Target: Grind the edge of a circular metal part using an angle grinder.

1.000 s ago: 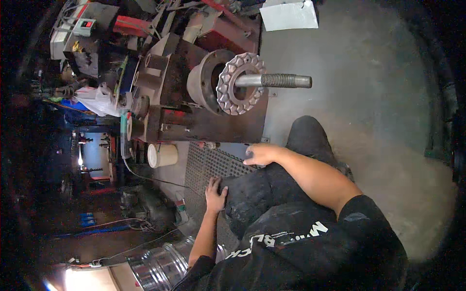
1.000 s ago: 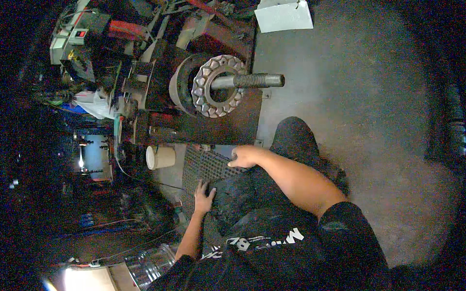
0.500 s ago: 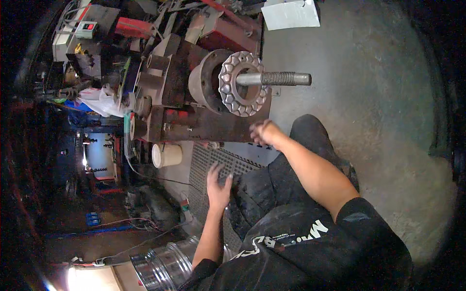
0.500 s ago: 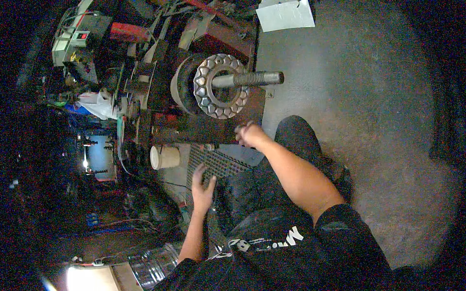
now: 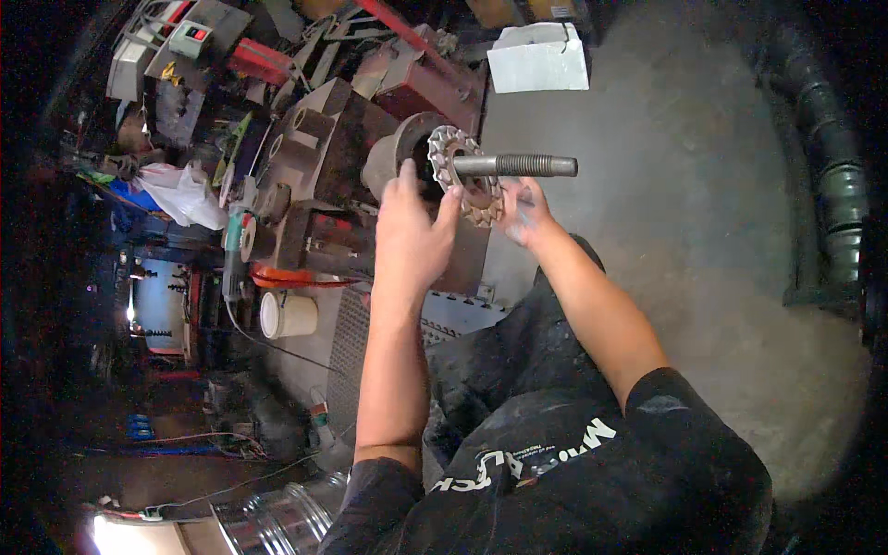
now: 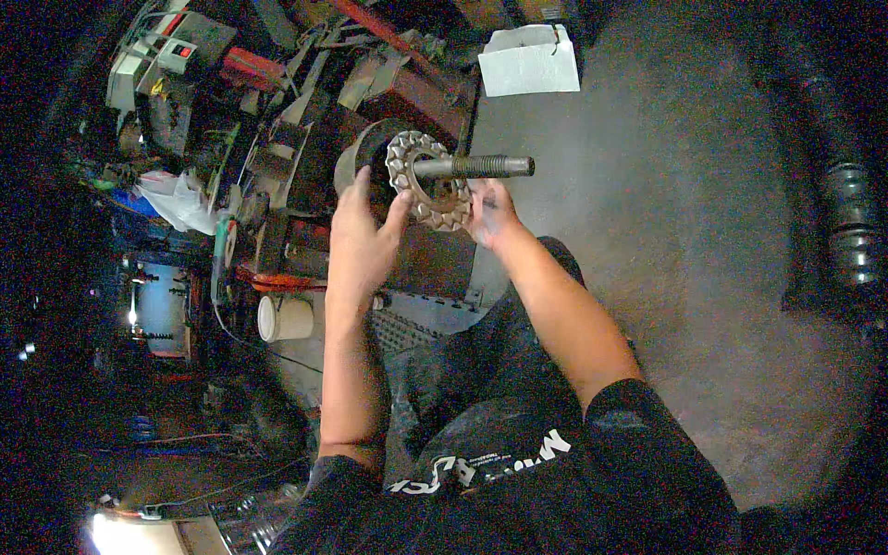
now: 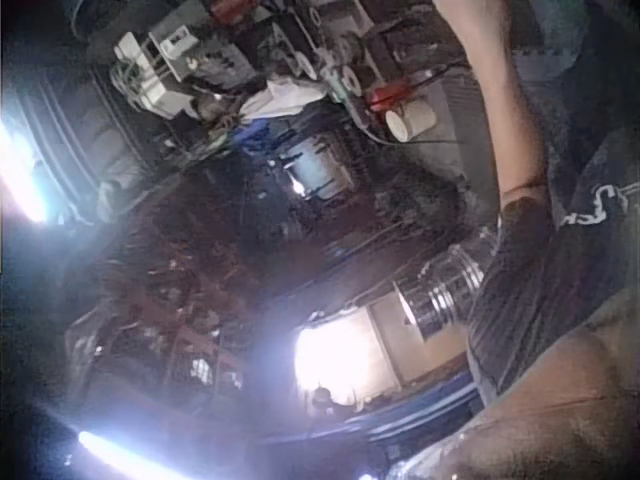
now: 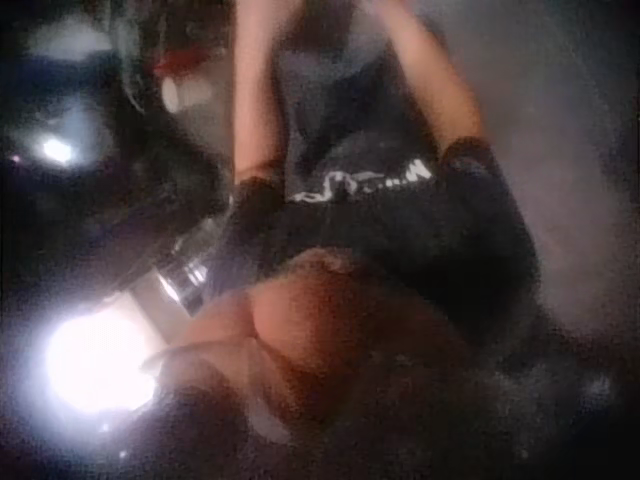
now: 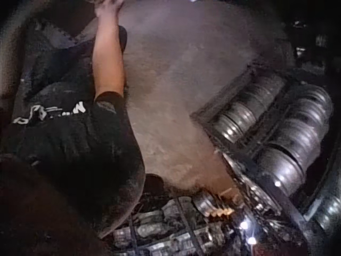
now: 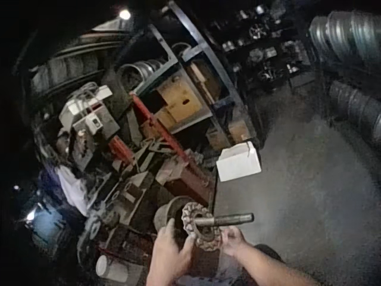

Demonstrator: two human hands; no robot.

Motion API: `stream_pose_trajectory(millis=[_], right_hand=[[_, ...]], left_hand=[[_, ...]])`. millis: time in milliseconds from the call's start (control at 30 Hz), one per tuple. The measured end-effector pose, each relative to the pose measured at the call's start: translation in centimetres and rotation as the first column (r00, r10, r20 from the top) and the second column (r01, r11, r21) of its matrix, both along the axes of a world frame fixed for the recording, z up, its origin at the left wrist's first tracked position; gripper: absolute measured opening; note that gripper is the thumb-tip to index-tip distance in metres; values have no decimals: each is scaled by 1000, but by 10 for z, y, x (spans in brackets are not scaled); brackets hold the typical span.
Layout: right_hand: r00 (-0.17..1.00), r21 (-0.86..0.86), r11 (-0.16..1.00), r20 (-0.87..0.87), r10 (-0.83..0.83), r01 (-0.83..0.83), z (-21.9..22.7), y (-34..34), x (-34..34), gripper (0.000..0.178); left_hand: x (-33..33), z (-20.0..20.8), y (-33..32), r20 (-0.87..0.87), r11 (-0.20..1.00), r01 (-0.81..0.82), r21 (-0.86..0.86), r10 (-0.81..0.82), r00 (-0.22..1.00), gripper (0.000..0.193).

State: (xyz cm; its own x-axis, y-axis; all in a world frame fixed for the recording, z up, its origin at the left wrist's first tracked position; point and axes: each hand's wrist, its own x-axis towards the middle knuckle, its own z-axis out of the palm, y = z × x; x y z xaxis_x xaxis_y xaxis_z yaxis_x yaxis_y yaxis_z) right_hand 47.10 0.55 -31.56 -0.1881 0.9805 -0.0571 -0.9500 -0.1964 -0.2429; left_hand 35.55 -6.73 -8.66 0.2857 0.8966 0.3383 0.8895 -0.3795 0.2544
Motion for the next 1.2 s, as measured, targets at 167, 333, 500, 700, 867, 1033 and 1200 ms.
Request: stream_pose_trajectory(millis=[167, 333, 500, 700, 867, 1033, 1200], right_hand=[[999, -11, 999, 22, -41, 41, 20, -5, 38, 61], [994, 303, 952, -82, 74, -46, 39, -45, 131, 61], [974, 285, 932, -18, -226, 222, 115, -146, 197, 68], [965, 132, 979, 190, -179, 155, 177, -234, 150, 75], [935, -54, 999, 354, 18, 2, 152, -236, 93, 78], [896, -129, 975, 389, 216, -180, 160, -221, 127, 83], [859, -134, 946, 397, 325, -296, 163, -208, 144, 85]], left_hand=[[14, -10, 12, 132, 996, 83, -45, -76, 988, 49], [46, -25, -12, 269, 963, 251, 98, -268, 925, 49], [59, -19, -50, 589, 893, 449, -24, -350, 729, 64], [-10, -66, -91, 882, 670, 646, -366, 27, 471, 51], [-73, -106, -125, 876, 632, 616, -471, 252, 411, 52], [-45, -106, -144, 846, 720, 471, -509, 319, 427, 50], [-32, -102, -159, 846, 786, 370, -495, 339, 412, 48]])
